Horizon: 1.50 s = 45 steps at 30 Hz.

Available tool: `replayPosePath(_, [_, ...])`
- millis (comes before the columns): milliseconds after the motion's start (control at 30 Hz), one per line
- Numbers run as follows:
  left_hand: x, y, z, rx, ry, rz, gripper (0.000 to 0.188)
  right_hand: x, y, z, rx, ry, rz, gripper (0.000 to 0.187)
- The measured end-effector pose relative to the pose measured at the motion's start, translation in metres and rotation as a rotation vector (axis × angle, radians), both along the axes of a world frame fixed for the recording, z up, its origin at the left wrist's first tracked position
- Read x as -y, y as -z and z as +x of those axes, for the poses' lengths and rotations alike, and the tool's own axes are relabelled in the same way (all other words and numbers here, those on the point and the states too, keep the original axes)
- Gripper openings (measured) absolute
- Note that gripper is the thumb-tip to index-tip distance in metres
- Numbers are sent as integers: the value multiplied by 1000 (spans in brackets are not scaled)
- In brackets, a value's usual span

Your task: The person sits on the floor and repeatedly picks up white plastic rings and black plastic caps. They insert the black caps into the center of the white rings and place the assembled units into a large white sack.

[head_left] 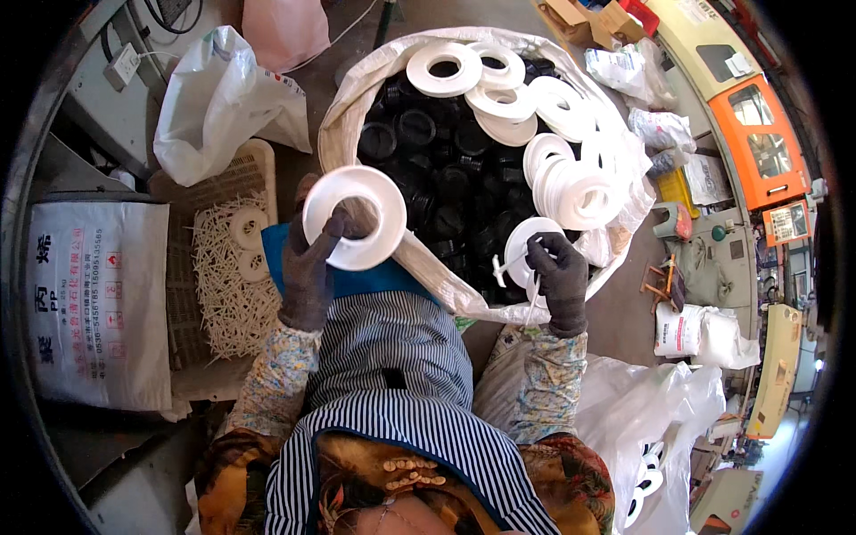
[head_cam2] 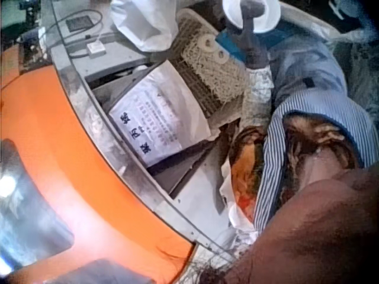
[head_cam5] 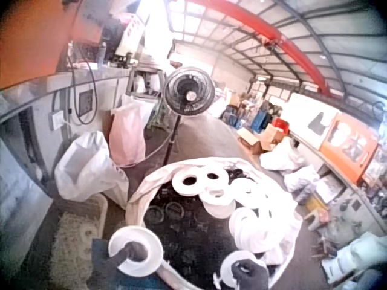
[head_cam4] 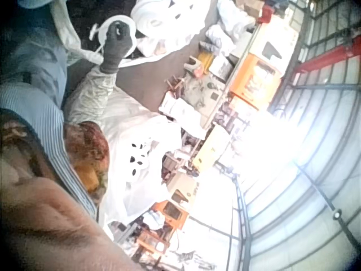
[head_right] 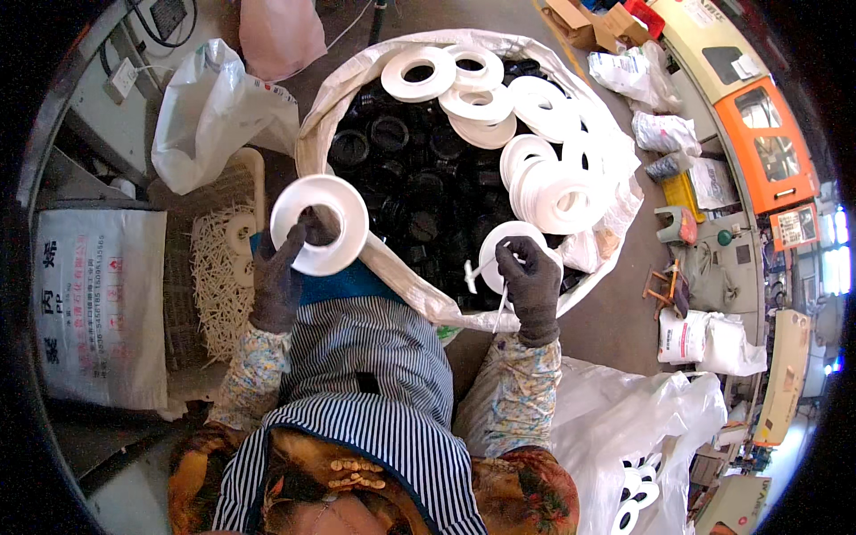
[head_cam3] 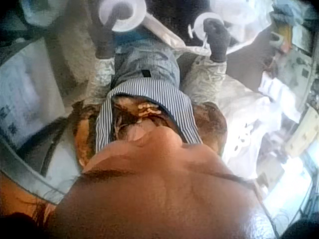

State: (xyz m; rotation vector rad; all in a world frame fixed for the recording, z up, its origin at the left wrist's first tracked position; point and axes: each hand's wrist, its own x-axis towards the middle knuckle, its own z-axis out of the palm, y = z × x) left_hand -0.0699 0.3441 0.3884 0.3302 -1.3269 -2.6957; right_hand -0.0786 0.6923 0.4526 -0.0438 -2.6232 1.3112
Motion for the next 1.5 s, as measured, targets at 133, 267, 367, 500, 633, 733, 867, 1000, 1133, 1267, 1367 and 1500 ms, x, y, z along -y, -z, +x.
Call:
replayPosePath(133, [-3,29,12,112,100,237,45,60,-45,-13,49,56,-547,21])
replayPosePath(267, [-16,25,27,114,176,306,36,191,-66,-11,73,-535,-703,48])
replayPosePath(367, [-7,33,38,-132,204,-238,45,209,-64,-19,92,-602,-654,67])
replayPosePath(500, [3,28,40,138,277,317,41,142,-4,-67,-230,-256,554,44])
replayPosePath(633, [-5,30,39,117,333,467,44,122,60,-78,-132,-481,701,64])
replayPosePath(733, [-8,25,36,164,325,479,42,96,62,-74,-92,-346,658,64])
replayPosePath(867, [-7,17,35,117,279,488,41,86,65,-68,-253,-393,608,62])
replayPosePath(1000, [-13,10,36,24,213,301,42,103,74,-75,-78,-515,508,53])
replayPosePath(1133, [-3,1,43,86,179,434,44,105,52,-68,-42,-554,612,45])
replayPosePath(1267, [-5,-14,48,85,194,436,45,107,3,-32,-295,-244,386,33])
replayPosePath(1367, [-25,-27,47,23,233,201,48,124,7,-3,-525,-410,456,29])
replayPosePath(1500, [-35,-36,50,-185,333,-129,58,131,0,35,-502,-364,645,30])
